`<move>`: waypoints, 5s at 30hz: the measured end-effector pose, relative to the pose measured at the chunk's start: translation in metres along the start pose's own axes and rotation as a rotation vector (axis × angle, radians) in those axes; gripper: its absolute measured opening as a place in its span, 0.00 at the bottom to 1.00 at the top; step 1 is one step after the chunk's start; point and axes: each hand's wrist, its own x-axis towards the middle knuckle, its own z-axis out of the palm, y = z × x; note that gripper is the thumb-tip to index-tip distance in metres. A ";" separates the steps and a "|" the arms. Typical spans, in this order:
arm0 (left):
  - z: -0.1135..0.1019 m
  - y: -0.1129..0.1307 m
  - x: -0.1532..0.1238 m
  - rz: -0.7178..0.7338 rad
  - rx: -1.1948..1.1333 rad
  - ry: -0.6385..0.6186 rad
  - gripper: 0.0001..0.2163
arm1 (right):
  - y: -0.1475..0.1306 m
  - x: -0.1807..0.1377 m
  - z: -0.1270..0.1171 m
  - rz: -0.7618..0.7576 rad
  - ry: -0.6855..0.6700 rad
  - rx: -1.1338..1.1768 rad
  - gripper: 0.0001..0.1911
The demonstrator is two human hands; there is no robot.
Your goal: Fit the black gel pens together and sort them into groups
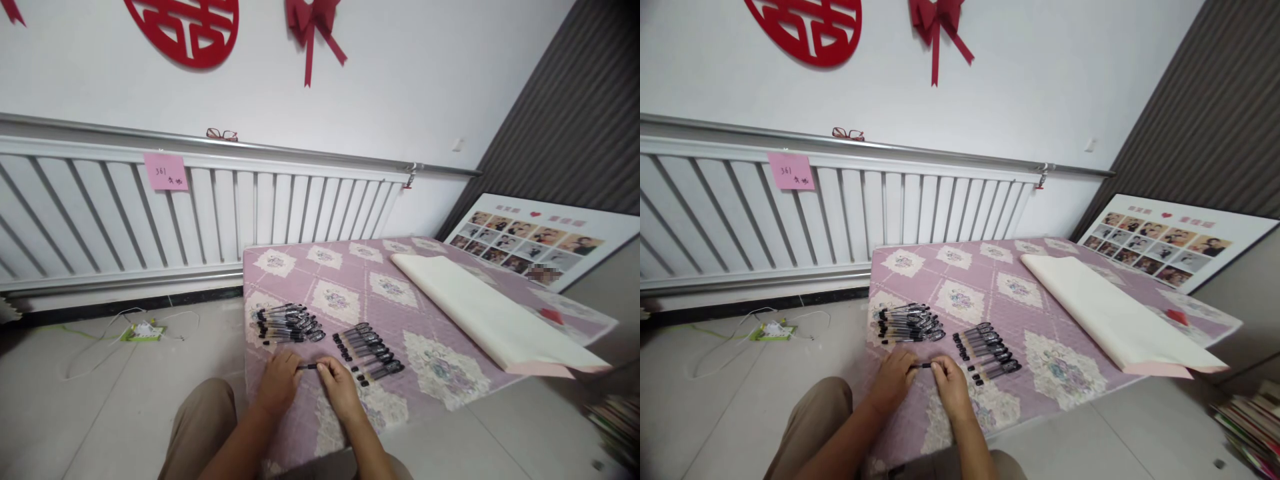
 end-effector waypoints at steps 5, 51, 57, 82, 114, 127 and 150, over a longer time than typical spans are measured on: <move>-0.005 0.002 0.001 0.062 -0.017 -0.031 0.10 | 0.005 0.002 0.001 -0.015 0.004 -0.006 0.13; -0.003 -0.002 0.003 -0.101 -0.052 0.164 0.11 | 0.015 0.005 0.014 -0.075 0.182 -0.195 0.12; -0.006 0.002 0.003 -0.122 0.004 0.139 0.12 | 0.021 0.004 0.003 0.123 0.295 0.140 0.16; -0.003 -0.001 0.002 0.044 -0.073 0.005 0.12 | 0.002 0.000 0.000 0.098 0.002 0.120 0.14; -0.005 -0.001 0.004 -0.012 -0.022 -0.064 0.11 | 0.008 0.003 -0.009 0.113 -0.089 0.145 0.14; 0.000 -0.005 0.004 0.067 -0.021 -0.022 0.10 | 0.006 0.004 -0.011 0.097 -0.104 0.135 0.13; -0.001 -0.001 0.002 0.061 -0.013 -0.120 0.12 | -0.001 0.002 -0.003 0.133 -0.056 0.172 0.16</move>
